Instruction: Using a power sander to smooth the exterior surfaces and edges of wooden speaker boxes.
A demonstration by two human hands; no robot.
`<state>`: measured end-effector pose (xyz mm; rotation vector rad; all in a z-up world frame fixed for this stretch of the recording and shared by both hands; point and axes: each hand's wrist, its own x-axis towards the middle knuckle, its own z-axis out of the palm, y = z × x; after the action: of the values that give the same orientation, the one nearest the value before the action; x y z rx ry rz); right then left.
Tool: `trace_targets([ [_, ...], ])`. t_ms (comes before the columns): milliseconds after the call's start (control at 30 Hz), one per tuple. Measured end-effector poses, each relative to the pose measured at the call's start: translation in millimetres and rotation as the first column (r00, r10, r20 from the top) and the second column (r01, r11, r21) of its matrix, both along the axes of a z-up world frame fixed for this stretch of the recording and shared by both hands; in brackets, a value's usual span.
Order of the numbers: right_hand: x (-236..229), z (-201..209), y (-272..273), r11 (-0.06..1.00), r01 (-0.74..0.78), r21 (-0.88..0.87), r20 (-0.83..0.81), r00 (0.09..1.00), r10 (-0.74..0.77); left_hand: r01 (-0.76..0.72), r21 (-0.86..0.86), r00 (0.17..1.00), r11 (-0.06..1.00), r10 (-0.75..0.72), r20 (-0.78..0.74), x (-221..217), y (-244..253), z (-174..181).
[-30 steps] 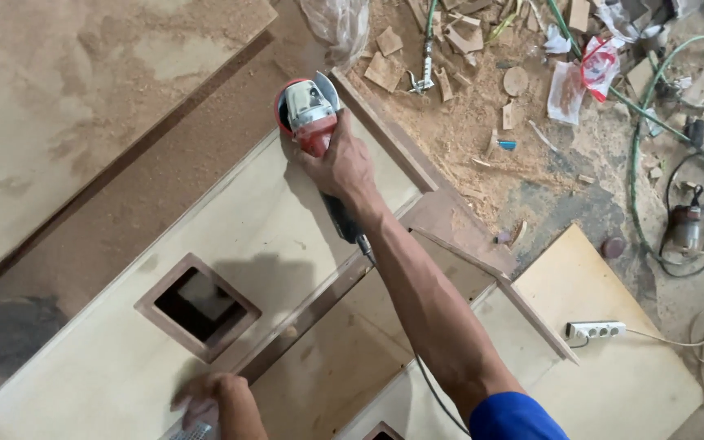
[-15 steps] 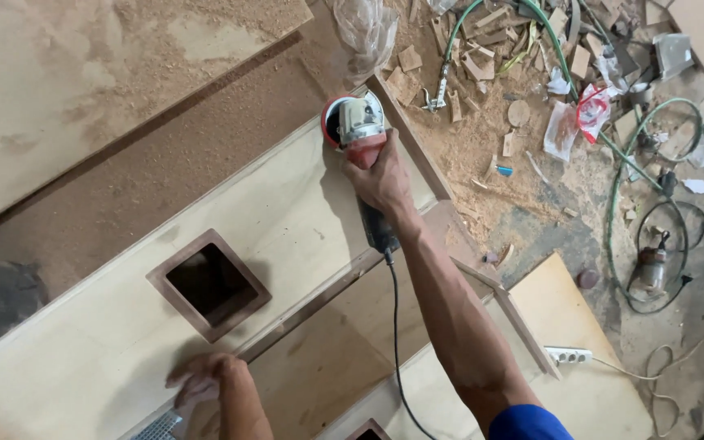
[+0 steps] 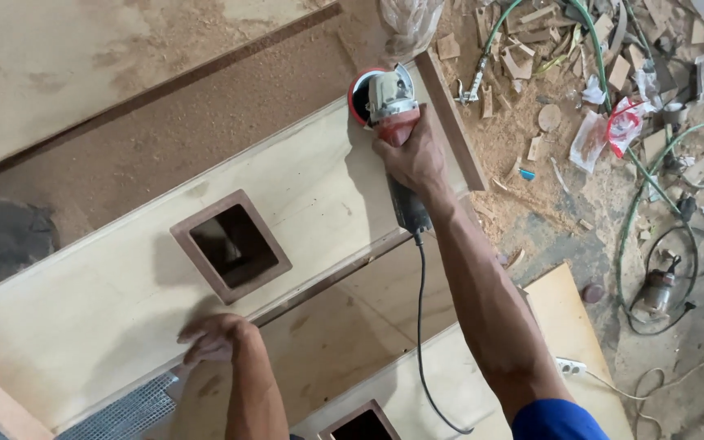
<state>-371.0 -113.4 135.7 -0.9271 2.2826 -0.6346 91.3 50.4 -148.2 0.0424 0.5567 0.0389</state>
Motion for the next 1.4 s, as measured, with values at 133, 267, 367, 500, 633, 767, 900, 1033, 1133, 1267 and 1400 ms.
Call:
trace_targets([
  [133, 25, 8, -1, 0.996, 0.006, 0.088, 0.012, 1.000, -0.007, 0.436, -0.223, 0.862, 0.872, -0.333, 0.382, 10, 30, -56],
  [267, 69, 23, -10, 0.991, -0.033, 0.133, 0.095, 0.995, 0.020, 0.337, 0.898, 0.705, 0.285, -0.708, -0.040, -24, 20, 1],
  [367, 107, 29, -16, 0.984, -0.113, 0.134, 0.148, 0.985, 0.092, 0.046, 0.761, 0.738, -0.647, -0.492, -0.463, -56, -11, 80],
  [500, 140, 22, -18, 0.963, -0.216, 0.163, 0.195, 0.964, 0.183, 0.191, 0.434, 0.707, -0.880, -0.183, -0.683, -51, -22, 79],
  [633, 137, 35, -17, 0.952, -0.198, 0.232, 0.175, 0.972, 0.159, 0.126, 0.543, 0.779, -0.830, -0.256, -0.572, -54, -18, 71],
  [767, 96, 31, -11, 0.972, -0.110, 0.207, 0.104, 0.991, 0.090, 0.136, 0.618, 0.793, -0.775, -0.289, -0.536, -69, -25, 89],
  [900, 65, 15, -8, 0.978, -0.082, 0.190, 0.068, 0.995, 0.070, 0.121, 0.549, 0.831, -0.827, -0.218, -0.511, -76, -44, 117],
  [1033, 21, 8, 0, 0.996, 0.013, 0.085, 0.012, 1.000, -0.014, 0.191, 0.532, 0.769, -0.825, -0.211, -0.604, -77, -44, 124],
  [1133, -9, 11, 0, 1.000, -0.018, 0.008, -0.051, 0.999, 0.018, 0.183, 0.540, 0.772, -0.821, -0.220, -0.596, -82, -43, 120],
  [1267, -11, 15, 4, 0.999, -0.010, 0.049, -0.098, 0.995, 0.014, 0.231, 0.544, 0.764, -0.807, -0.196, -0.614, -68, -27, 85],
  [1400, 13, 4, 3, 0.998, 0.014, 0.054, -0.110, 0.994, -0.008, 0.198, 0.462, 0.787, -0.865, -0.141, -0.601, -69, -25, 77],
])
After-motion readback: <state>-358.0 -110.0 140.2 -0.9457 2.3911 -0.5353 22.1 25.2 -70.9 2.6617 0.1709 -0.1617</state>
